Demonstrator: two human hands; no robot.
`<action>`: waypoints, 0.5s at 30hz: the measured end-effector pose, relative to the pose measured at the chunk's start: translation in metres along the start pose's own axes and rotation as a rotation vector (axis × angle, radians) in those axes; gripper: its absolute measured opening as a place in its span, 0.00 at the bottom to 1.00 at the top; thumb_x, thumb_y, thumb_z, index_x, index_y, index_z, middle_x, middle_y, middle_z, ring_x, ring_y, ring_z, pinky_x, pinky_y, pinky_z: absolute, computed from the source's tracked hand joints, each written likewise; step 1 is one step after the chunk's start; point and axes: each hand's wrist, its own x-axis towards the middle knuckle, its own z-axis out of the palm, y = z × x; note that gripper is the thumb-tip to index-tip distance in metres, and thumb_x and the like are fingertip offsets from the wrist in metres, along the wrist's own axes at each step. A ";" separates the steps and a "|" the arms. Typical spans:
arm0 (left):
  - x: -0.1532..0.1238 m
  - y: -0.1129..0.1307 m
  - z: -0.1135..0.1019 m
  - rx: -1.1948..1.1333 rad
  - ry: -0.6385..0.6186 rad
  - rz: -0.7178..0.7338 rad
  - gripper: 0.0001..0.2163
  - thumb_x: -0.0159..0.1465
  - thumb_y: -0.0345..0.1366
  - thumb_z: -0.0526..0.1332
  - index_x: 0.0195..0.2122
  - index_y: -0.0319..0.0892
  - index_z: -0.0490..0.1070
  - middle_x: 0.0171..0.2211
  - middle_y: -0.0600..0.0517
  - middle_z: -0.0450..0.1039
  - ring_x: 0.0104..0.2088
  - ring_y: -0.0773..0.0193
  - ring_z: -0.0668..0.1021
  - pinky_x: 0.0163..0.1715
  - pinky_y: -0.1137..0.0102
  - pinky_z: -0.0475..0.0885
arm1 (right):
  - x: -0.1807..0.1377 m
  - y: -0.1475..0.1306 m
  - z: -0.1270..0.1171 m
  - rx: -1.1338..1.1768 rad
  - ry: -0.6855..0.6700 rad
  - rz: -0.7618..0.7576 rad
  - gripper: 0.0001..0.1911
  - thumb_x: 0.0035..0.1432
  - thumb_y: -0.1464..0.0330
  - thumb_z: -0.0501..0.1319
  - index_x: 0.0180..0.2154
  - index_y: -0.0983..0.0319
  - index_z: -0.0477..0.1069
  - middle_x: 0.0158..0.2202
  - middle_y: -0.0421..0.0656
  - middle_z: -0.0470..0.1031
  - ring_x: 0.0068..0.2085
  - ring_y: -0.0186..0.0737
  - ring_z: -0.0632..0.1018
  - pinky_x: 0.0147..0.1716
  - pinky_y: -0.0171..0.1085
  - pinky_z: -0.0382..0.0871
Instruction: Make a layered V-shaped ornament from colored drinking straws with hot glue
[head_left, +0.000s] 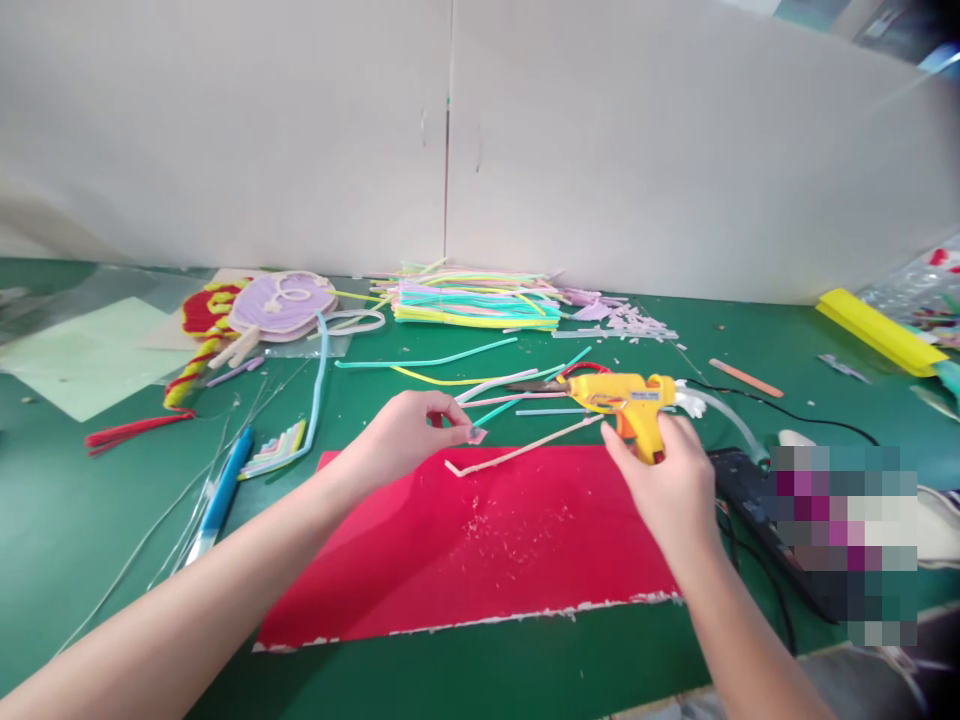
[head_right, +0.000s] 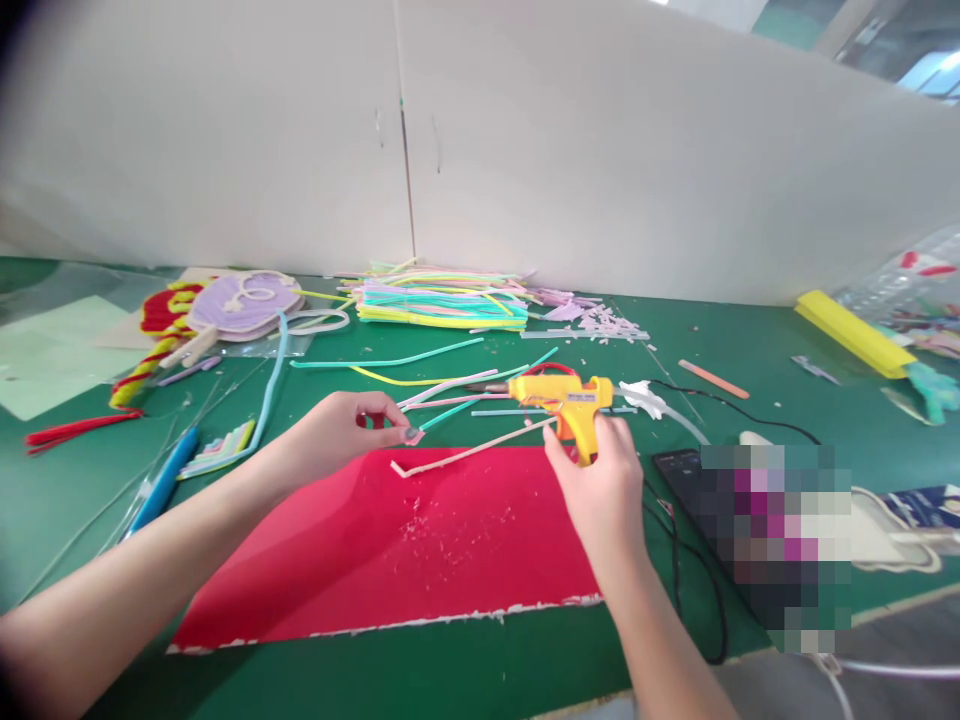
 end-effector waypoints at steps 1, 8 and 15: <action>0.001 -0.002 -0.001 0.025 0.019 0.021 0.10 0.52 0.43 0.62 0.24 0.42 0.75 0.27 0.54 0.76 0.29 0.64 0.73 0.29 0.72 0.63 | 0.008 0.007 0.002 -0.031 0.000 0.002 0.11 0.52 0.60 0.61 0.29 0.61 0.64 0.26 0.38 0.61 0.26 0.36 0.66 0.27 0.35 0.63; 0.003 -0.009 -0.004 0.023 -0.008 0.054 0.09 0.55 0.41 0.60 0.25 0.43 0.75 0.27 0.55 0.77 0.28 0.65 0.73 0.29 0.73 0.62 | 0.039 0.052 0.049 -0.122 -0.250 0.046 0.10 0.49 0.62 0.60 0.28 0.63 0.68 0.27 0.40 0.62 0.30 0.39 0.68 0.31 0.37 0.64; 0.003 -0.012 -0.006 0.039 -0.016 0.053 0.10 0.56 0.42 0.59 0.26 0.44 0.76 0.29 0.55 0.78 0.30 0.64 0.73 0.31 0.72 0.63 | 0.028 0.049 0.050 -0.240 -0.186 -0.056 0.22 0.49 0.53 0.62 0.36 0.66 0.73 0.35 0.49 0.68 0.36 0.46 0.70 0.37 0.45 0.66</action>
